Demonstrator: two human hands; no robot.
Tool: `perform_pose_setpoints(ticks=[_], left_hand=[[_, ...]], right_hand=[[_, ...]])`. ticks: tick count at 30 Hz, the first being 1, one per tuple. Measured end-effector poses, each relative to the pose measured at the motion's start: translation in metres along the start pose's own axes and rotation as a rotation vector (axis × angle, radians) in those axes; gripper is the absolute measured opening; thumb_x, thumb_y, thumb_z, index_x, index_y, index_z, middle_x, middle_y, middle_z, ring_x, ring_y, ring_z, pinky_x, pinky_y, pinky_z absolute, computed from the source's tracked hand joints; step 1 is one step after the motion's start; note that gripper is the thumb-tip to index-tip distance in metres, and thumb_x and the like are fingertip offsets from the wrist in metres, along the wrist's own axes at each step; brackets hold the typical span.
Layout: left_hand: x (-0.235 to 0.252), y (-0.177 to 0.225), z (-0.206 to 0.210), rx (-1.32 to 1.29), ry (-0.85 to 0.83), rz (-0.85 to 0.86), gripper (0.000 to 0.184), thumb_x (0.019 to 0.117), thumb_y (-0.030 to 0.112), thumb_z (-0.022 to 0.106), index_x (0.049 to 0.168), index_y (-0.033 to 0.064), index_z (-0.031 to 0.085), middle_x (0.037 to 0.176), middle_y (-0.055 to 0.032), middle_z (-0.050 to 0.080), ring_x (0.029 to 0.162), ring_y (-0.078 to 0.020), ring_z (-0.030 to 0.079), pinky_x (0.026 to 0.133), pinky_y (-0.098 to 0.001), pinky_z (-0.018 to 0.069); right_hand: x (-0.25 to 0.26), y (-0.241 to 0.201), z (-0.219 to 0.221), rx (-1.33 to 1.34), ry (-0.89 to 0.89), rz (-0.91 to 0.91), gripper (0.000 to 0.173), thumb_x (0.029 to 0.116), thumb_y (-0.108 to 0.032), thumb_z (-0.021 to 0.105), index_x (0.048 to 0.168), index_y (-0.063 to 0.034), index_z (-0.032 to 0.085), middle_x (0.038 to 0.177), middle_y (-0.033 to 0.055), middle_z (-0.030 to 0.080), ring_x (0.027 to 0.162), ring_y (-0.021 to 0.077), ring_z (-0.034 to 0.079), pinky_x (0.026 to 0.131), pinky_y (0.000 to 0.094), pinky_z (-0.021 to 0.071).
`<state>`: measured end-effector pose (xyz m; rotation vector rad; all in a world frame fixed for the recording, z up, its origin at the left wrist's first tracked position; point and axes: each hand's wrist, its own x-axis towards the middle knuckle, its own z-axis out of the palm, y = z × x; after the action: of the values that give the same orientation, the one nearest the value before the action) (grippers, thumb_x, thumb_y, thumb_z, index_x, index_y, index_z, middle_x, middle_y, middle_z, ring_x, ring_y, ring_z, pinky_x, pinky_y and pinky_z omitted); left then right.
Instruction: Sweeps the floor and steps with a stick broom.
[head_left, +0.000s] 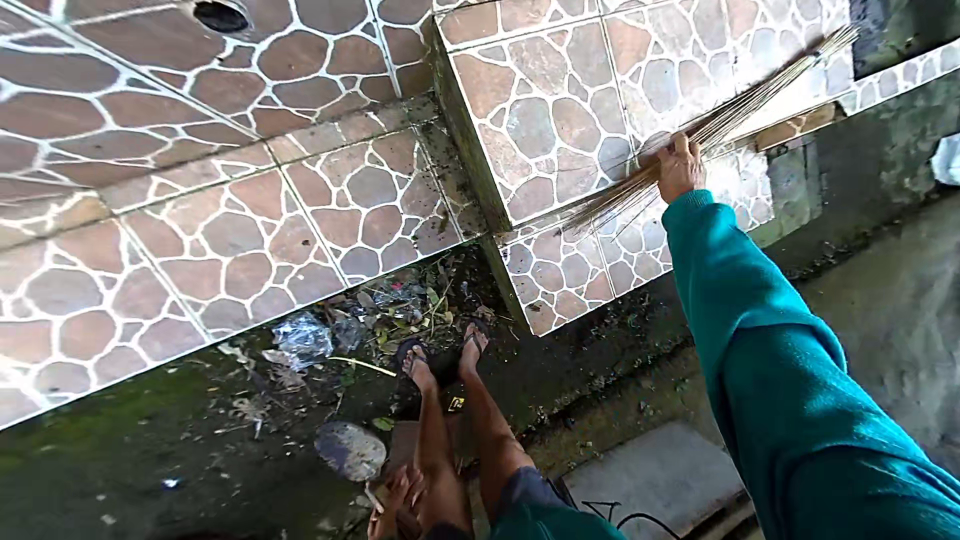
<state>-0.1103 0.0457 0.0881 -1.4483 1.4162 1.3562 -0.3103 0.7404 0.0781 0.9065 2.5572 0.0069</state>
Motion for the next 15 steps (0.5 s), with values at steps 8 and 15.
perform_pose_setpoints(ticks=[8, 15], left_hand=[[-0.043, 0.015, 0.039, -0.023, -0.12, 0.031, 0.041, 0.1028, -0.001, 0.044, 0.144, -0.0035, 0.039, 0.123, -0.0182, 0.063, 0.095, -0.0165, 0.068, 0.084, -0.0323, 0.0563], [-0.118, 0.073, 0.148, -0.053, -0.419, 0.079, 0.054, 0.104, -0.005, 0.039, 0.156, 0.0032, 0.028, 0.155, -0.0216, 0.04, 0.128, -0.0275, 0.052, 0.105, -0.0401, 0.0447]], right_hand=[[-0.077, -0.075, -0.052, -0.121, -0.189, -0.337, 0.025, 0.1018, 0.001, 0.052, 0.12, 0.0116, 0.065, 0.13, 0.0363, 0.059, 0.122, 0.0581, 0.056, 0.09, 0.0735, 0.0476], [-0.253, -0.229, -0.18, -0.173, -0.515, -0.72, 0.022, 0.1015, -0.004, 0.054, 0.114, 0.0085, 0.067, 0.117, 0.0292, 0.066, 0.114, 0.0476, 0.063, 0.092, 0.0621, 0.0508]])
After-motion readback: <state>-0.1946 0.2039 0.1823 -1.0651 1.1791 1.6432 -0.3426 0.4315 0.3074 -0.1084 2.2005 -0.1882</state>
